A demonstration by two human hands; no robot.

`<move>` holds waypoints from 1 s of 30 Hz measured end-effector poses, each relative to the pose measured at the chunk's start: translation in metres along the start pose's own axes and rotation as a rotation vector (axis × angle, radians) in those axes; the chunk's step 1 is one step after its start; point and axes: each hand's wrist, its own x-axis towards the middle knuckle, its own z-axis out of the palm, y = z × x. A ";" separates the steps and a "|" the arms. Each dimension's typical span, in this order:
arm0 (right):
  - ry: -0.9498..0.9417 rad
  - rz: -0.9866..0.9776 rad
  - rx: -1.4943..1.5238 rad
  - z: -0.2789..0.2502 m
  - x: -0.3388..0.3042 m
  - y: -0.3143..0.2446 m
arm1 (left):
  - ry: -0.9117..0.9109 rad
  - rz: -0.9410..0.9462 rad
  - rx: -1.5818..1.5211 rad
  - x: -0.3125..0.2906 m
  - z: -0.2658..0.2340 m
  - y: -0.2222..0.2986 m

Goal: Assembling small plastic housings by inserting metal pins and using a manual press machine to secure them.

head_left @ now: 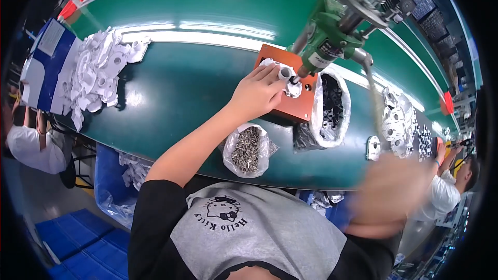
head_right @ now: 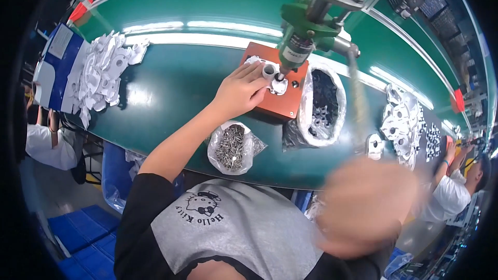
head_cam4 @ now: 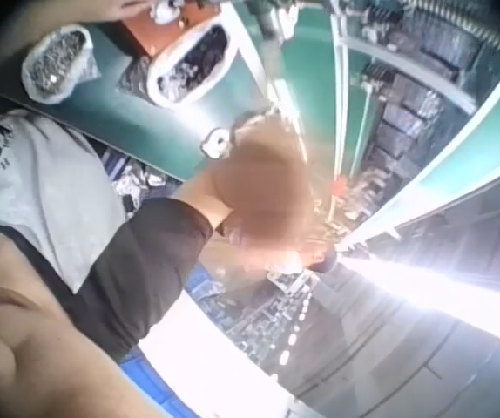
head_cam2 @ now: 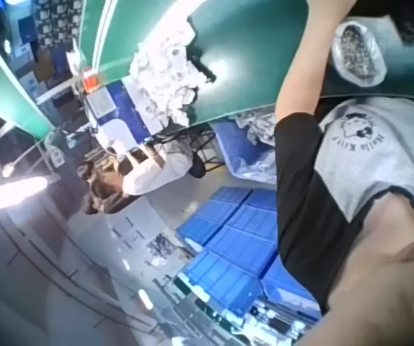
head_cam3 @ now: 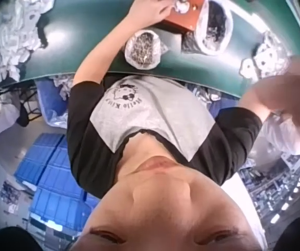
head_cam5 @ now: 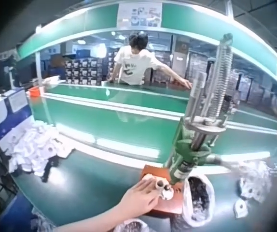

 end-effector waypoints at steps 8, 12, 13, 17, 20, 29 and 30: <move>0.436 -0.377 0.957 -0.009 -0.053 0.084 | -0.030 0.023 0.004 0.009 0.011 0.002; 1.226 -0.151 1.385 -0.031 -0.047 0.153 | -0.068 -0.160 -0.120 0.016 0.018 0.012; 1.272 -0.011 1.372 -0.031 -0.025 0.154 | -0.127 -0.168 -0.078 0.013 0.019 0.007; 1.332 0.262 1.576 0.018 0.027 0.227 | -0.251 -0.227 0.023 0.016 0.009 -0.005; 0.972 0.331 1.576 0.088 -0.022 0.162 | -0.337 -0.132 0.056 0.036 -0.005 -0.016; 0.806 1.427 0.076 0.317 -0.232 0.077 | -0.217 -0.432 0.165 0.080 -0.031 -0.052; 0.667 1.521 0.045 0.308 -0.223 0.065 | -0.111 -0.456 0.120 0.075 -0.032 -0.070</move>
